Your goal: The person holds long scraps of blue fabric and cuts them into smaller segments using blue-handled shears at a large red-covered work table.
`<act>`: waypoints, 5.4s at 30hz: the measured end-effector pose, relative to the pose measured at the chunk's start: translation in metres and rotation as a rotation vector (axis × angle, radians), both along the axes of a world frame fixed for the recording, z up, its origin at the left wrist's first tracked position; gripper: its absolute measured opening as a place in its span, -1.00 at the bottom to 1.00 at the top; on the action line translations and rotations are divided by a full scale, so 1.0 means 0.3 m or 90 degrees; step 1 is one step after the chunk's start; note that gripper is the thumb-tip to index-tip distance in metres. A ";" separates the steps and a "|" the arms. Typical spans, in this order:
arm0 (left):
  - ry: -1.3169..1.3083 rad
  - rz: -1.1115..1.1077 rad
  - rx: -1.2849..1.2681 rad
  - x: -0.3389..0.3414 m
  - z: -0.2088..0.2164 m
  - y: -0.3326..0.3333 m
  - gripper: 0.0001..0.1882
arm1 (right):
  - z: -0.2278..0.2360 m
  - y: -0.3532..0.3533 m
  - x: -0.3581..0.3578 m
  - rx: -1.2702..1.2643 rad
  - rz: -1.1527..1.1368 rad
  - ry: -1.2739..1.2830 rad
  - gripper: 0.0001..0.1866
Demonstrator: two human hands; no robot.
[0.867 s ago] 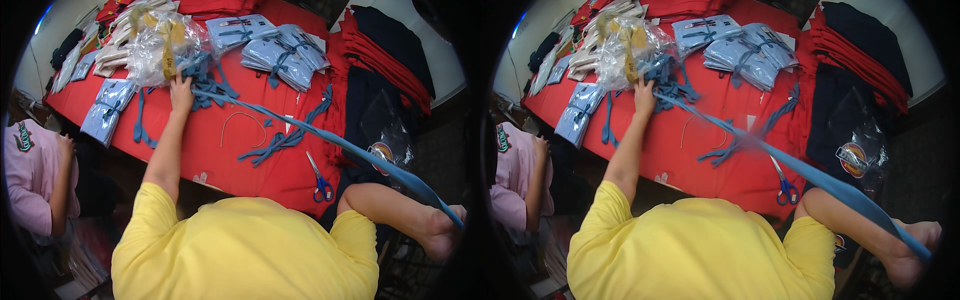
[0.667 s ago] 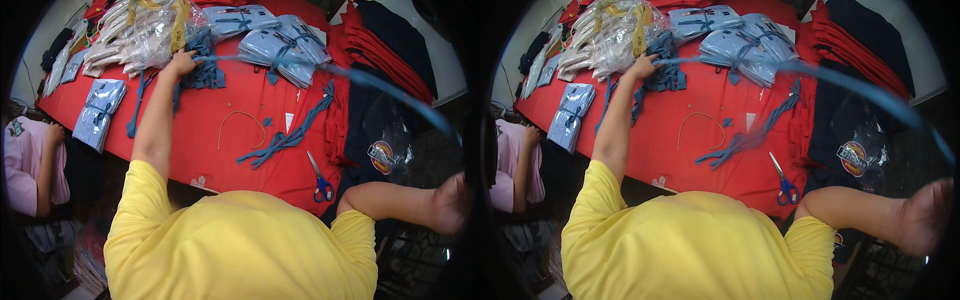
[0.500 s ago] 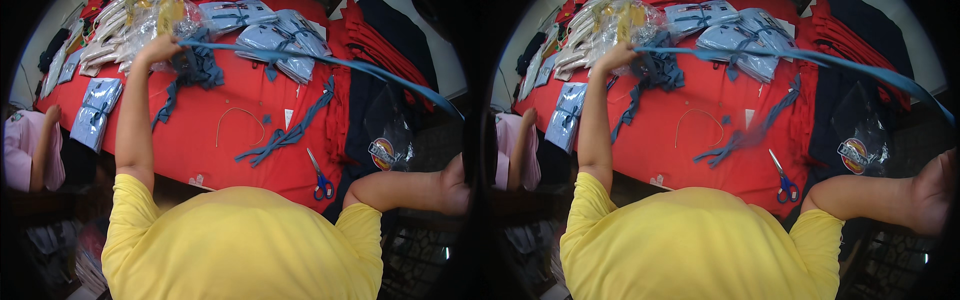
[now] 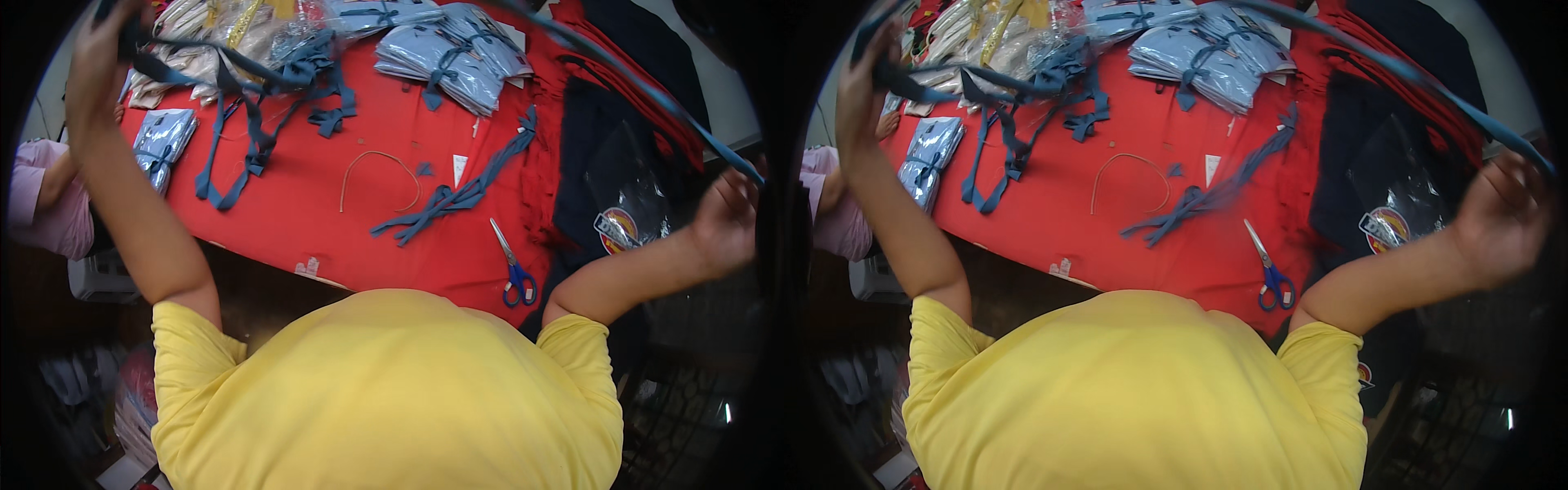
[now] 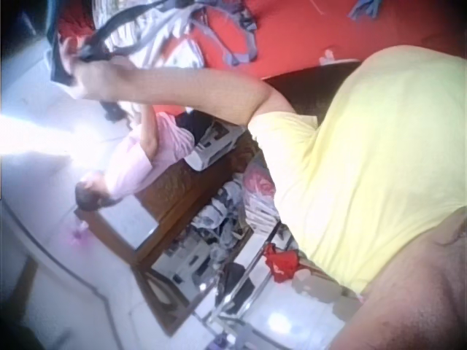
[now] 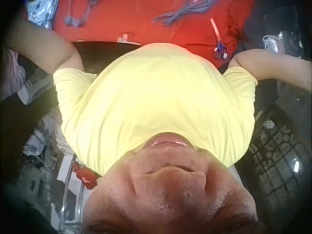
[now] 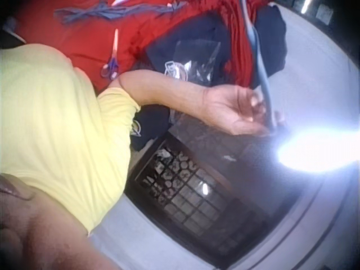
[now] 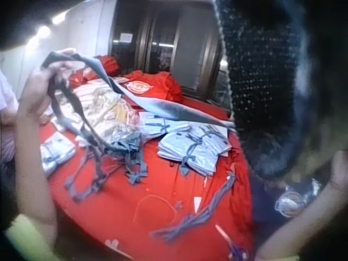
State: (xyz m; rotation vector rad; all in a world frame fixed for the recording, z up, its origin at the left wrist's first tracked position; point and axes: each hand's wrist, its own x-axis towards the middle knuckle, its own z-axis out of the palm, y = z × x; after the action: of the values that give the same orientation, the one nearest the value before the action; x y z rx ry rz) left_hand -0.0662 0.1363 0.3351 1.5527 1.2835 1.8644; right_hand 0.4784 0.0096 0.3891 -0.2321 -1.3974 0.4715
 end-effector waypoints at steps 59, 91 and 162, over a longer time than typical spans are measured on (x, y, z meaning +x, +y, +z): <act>0.245 -0.295 -0.528 0.583 -0.917 -0.488 -0.68 | -0.660 0.689 0.182 -0.751 -0.500 -0.608 -0.68; -0.145 -0.420 -0.626 0.564 -0.915 -0.437 -0.81 | -1.005 -0.347 -0.343 -1.028 0.416 -0.210 -0.60; 0.151 -0.214 -0.402 0.410 -0.786 -0.640 -0.88 | -0.359 1.111 -1.394 -0.451 0.092 -0.352 -0.76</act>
State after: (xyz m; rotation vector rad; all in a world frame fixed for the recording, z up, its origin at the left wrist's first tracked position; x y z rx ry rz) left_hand 0.0568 -0.0558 0.0993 1.5290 1.4184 0.9587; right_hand 0.0602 0.3430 0.2814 -0.8929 -1.7418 1.0767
